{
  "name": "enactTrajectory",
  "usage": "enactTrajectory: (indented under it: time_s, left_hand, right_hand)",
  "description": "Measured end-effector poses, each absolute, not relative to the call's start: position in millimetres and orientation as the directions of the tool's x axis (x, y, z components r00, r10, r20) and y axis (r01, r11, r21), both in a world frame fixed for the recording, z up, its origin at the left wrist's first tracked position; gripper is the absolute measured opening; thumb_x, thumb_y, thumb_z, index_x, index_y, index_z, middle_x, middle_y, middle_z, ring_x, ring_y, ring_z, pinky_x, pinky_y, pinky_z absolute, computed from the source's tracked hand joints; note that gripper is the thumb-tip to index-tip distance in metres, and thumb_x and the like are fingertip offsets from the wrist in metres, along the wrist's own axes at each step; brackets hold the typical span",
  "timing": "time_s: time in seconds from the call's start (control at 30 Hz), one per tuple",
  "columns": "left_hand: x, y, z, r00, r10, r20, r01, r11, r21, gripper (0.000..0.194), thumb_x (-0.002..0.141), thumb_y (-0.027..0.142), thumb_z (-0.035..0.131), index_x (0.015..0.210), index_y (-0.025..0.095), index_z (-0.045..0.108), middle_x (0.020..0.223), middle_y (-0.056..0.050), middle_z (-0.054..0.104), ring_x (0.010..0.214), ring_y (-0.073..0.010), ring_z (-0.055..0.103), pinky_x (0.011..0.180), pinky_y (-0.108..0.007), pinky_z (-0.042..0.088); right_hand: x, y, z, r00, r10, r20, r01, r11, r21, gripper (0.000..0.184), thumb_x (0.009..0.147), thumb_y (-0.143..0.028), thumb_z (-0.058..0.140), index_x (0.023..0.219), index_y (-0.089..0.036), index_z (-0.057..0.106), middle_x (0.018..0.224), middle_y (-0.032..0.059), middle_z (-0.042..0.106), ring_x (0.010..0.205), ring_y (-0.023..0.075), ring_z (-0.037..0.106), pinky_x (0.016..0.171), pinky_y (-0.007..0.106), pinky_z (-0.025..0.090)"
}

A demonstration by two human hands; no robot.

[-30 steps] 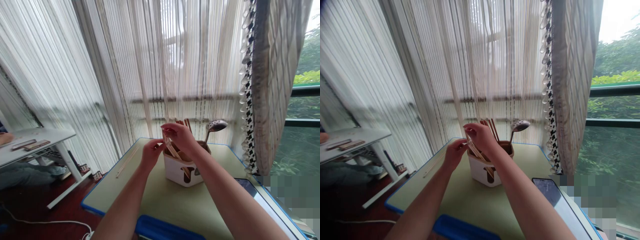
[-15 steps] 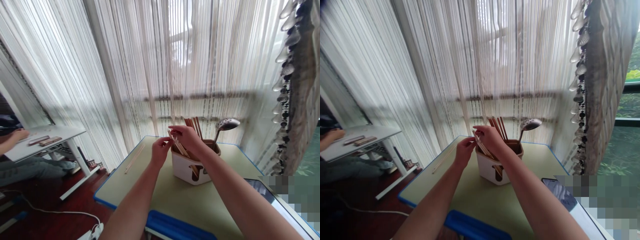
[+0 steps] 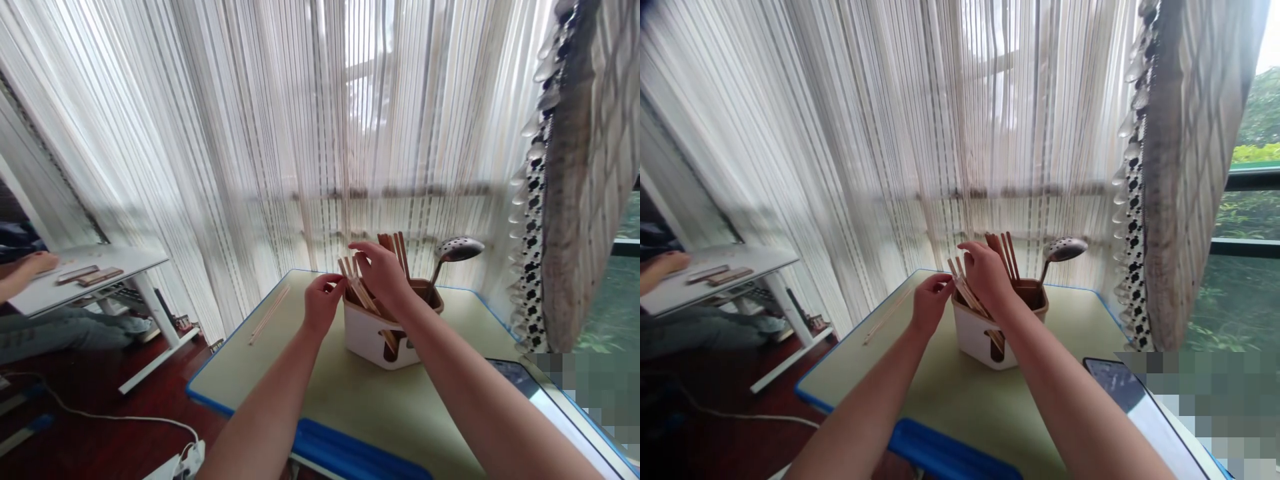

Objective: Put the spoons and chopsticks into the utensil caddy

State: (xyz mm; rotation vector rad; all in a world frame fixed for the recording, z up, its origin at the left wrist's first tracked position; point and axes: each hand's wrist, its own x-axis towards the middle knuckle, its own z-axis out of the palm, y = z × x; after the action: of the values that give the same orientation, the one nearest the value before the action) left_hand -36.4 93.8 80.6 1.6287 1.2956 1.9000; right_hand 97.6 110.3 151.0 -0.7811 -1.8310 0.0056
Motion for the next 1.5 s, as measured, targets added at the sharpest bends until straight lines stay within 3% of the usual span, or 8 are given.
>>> enactTrajectory:
  time_s: [0.4, 0.77, 1.03, 1.33, 1.5]
  left_hand:
    - [-28.2, 95.1, 77.0, -0.307, 0.739, 0.6, 0.304, -0.521, 0.798, 0.026, 0.071, 0.039, 0.061, 0.082, 0.015, 0.064, 0.071, -0.002, 0.063, 0.055, -0.0095, 0.052, 0.051, -0.021, 0.042]
    - [-29.7, 93.9, 75.5, -0.305, 0.753, 0.584, 0.287, -0.512, 0.81, 0.024, 0.073, 0.036, 0.058, 0.084, 0.015, 0.064, 0.075, -0.004, 0.065, 0.06, -0.0112, 0.056, 0.057, -0.023, 0.045]
    - [-29.9, 93.6, 75.0, -0.314, 0.73, 0.607, 0.34, -0.511, 0.79, 0.024, 0.074, 0.036, 0.058, 0.082, 0.015, 0.063, 0.076, -0.004, 0.065, 0.059, -0.0106, 0.055, 0.057, -0.023, 0.045]
    - [-28.3, 89.9, 73.0, -0.333, 0.683, 0.65, 0.408, -0.517, 0.752, 0.026, 0.077, 0.038, 0.054, 0.086, 0.015, 0.061, 0.081, -0.005, 0.064, 0.062, -0.0107, 0.053, 0.058, -0.023, 0.044]
    - [-69.4, 89.4, 71.2, -0.33, 0.572, 0.751, 0.647, -0.442, 0.621, 0.022, 0.079, 0.029, 0.051, 0.095, 0.016, 0.058, 0.089, -0.004, 0.061, 0.06, -0.0091, 0.051, 0.062, -0.024, 0.043]
  right_hand:
    - [97.4, 118.6, 138.6, -0.179, 0.661, 0.729, 0.289, 0.744, -0.603, 0.028, 0.081, -0.017, 0.042, 0.098, -0.021, 0.064, 0.091, 0.0054, 0.068, 0.086, 0.0172, 0.065, 0.076, 0.032, 0.051]
    - [95.6, 122.0, 137.4, -0.224, 0.735, 0.64, 0.127, 0.673, -0.729, 0.023, 0.079, -0.023, 0.047, 0.094, -0.018, 0.065, 0.092, 0.0062, 0.068, 0.085, 0.0171, 0.063, 0.076, 0.032, 0.05]
    - [99.4, 101.6, 154.4, -0.124, 0.691, 0.712, 0.235, 0.718, -0.655, 0.023, 0.079, -0.021, 0.047, 0.09, -0.022, 0.067, 0.092, 0.0046, 0.068, 0.089, 0.0188, 0.062, 0.083, 0.038, 0.048]
    - [100.4, 53.7, 180.6, -0.165, 0.594, 0.787, -0.089, 0.786, -0.612, 0.024, 0.079, -0.019, 0.049, 0.1, -0.02, 0.061, 0.1, 0.0057, 0.066, 0.092, 0.0174, 0.063, 0.082, 0.036, 0.051]
    - [90.0, 36.1, 180.8, -0.169, 0.621, 0.766, -0.222, 0.733, -0.643, 0.02, 0.078, -0.019, 0.051, 0.096, -0.021, 0.06, 0.098, 0.0052, 0.065, 0.095, 0.0181, 0.061, 0.082, 0.037, 0.051]
